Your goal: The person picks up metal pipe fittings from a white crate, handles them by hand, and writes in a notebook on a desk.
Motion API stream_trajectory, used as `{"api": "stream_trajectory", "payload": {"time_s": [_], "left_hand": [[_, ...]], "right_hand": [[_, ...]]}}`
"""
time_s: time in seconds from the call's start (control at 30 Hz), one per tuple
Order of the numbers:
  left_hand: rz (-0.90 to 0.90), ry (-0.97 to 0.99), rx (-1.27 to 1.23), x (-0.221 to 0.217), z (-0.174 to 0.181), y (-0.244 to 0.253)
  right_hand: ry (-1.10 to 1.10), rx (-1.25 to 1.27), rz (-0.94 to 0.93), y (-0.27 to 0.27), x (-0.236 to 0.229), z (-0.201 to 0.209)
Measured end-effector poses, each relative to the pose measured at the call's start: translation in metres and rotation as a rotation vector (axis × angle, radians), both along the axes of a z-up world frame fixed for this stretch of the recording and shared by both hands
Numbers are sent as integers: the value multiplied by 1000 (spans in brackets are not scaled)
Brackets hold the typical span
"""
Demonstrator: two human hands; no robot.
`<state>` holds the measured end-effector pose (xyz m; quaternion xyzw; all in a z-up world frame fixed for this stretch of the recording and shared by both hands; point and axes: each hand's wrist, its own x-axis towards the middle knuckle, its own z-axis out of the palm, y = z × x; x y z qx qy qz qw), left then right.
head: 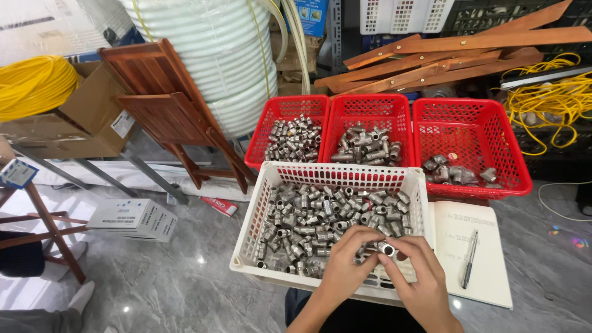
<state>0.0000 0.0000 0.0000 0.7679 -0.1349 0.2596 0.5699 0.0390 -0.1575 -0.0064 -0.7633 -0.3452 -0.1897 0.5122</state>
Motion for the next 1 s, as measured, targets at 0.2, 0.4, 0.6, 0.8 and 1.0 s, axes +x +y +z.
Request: {"api": "stream_trajectory", "payload": {"time_s": [0.2,0.4,0.6,0.8,1.0], "left_hand": [[-13,81,-75,1,-3,-1],[3,101,-154,0,2,-5],[25,187,-279,-8,5,-9],[151,50,-177,-16,13,-7],[179,-11,-133,-24,24,-5]], "right_hand": [[41,17,21,0,0,3],[29,17,34,0,1,5],[198,124,72,0,5,4],[820,441,192,-11,17,-26],[1045,582,401,-6,16,-31]]}}
